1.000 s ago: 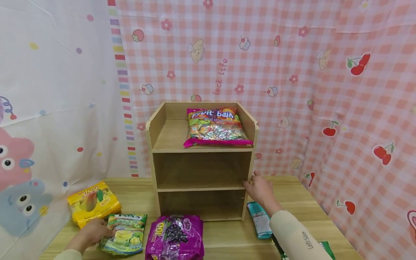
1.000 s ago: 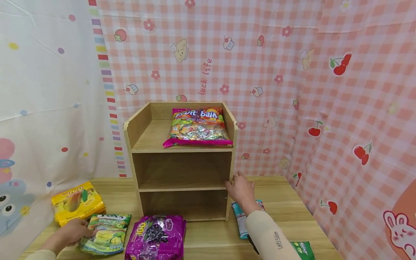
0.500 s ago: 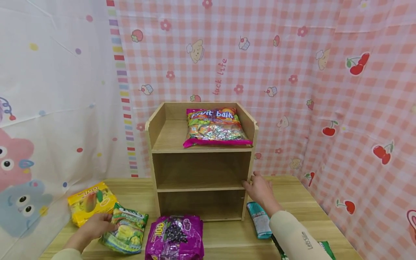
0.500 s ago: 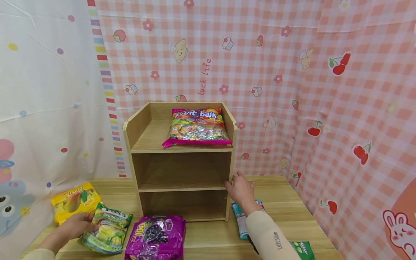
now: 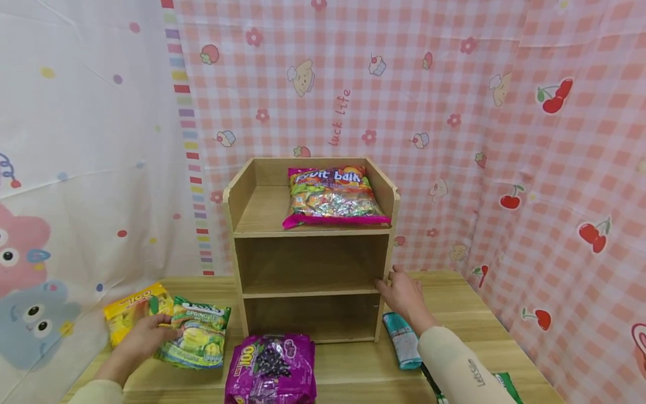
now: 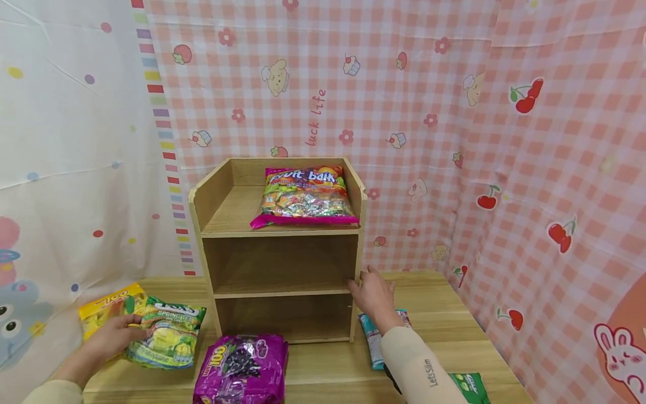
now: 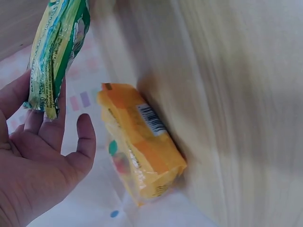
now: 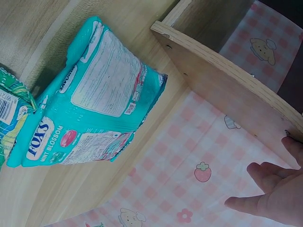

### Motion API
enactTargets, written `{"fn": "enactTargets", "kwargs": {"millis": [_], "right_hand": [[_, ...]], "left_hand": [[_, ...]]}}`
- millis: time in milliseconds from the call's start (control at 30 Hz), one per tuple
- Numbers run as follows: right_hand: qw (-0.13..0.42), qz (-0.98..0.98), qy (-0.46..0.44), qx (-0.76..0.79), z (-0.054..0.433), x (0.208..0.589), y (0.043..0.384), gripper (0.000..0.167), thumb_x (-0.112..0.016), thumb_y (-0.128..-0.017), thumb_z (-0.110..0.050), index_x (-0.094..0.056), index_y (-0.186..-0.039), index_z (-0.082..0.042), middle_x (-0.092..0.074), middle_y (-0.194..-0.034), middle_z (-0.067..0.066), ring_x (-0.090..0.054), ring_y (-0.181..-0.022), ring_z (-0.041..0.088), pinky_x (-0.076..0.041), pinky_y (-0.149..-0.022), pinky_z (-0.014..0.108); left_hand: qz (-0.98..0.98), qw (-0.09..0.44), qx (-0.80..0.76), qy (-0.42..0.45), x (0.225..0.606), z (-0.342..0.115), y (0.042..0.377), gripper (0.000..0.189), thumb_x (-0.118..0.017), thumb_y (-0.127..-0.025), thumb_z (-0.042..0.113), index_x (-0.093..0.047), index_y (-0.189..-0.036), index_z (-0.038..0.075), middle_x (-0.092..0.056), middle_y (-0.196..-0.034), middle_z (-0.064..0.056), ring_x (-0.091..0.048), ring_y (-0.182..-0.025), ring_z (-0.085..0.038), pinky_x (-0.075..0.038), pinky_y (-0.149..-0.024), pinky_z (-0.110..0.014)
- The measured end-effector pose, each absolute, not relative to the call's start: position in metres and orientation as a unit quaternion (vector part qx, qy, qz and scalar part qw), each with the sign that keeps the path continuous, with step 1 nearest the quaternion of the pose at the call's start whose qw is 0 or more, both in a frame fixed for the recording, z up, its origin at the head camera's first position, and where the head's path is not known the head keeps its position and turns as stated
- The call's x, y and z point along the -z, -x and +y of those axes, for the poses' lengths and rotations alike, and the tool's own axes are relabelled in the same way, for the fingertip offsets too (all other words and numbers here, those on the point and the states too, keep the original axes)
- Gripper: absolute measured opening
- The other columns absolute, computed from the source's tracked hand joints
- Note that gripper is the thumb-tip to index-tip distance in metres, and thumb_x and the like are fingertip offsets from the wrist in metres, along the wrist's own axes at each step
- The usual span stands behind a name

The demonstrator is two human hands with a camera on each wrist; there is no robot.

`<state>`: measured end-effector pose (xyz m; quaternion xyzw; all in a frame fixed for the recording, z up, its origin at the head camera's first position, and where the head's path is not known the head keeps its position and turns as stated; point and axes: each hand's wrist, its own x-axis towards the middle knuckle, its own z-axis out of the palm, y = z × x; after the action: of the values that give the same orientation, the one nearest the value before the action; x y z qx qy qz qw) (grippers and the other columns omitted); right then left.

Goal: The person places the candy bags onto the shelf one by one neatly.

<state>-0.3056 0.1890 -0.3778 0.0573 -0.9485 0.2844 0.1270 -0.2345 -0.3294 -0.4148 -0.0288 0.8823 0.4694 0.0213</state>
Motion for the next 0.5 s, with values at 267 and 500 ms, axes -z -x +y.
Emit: {"fn": "enactTargets", "kwargs": {"millis": [267, 500], "right_hand": [[0.122, -0.948, -0.054, -0.291, 0.187, 0.375, 0.304, 0.051, -0.056, -0.098, -0.031, -0.059, -0.127, 0.011, -0.036, -0.151, 0.028, -0.041, -0.133, 0.048, -0.015, -0.108, 0.072], [0.126, -0.949, -0.057, -0.285, 0.187, 0.375, 0.303, 0.048, -0.056, -0.098, -0.028, -0.06, -0.125, 0.011, -0.039, -0.149, 0.028, -0.043, -0.131, 0.048, -0.018, -0.106, 0.072]], "left_hand": [[0.894, -0.013, -0.447, 0.027, 0.398, -0.334, 0.239, 0.038, -0.065, -0.096, 0.02, -0.053, -0.11, -0.013, -0.055, -0.112, -0.027, -0.048, -0.105, -0.039, -0.042, -0.085, -0.042], [0.885, 0.001, -0.464, 0.039, 0.376, -0.338, 0.242, 0.046, -0.063, -0.098, 0.029, -0.051, -0.117, -0.012, -0.059, -0.109, -0.019, -0.048, -0.106, -0.037, -0.041, -0.089, -0.049]]}}
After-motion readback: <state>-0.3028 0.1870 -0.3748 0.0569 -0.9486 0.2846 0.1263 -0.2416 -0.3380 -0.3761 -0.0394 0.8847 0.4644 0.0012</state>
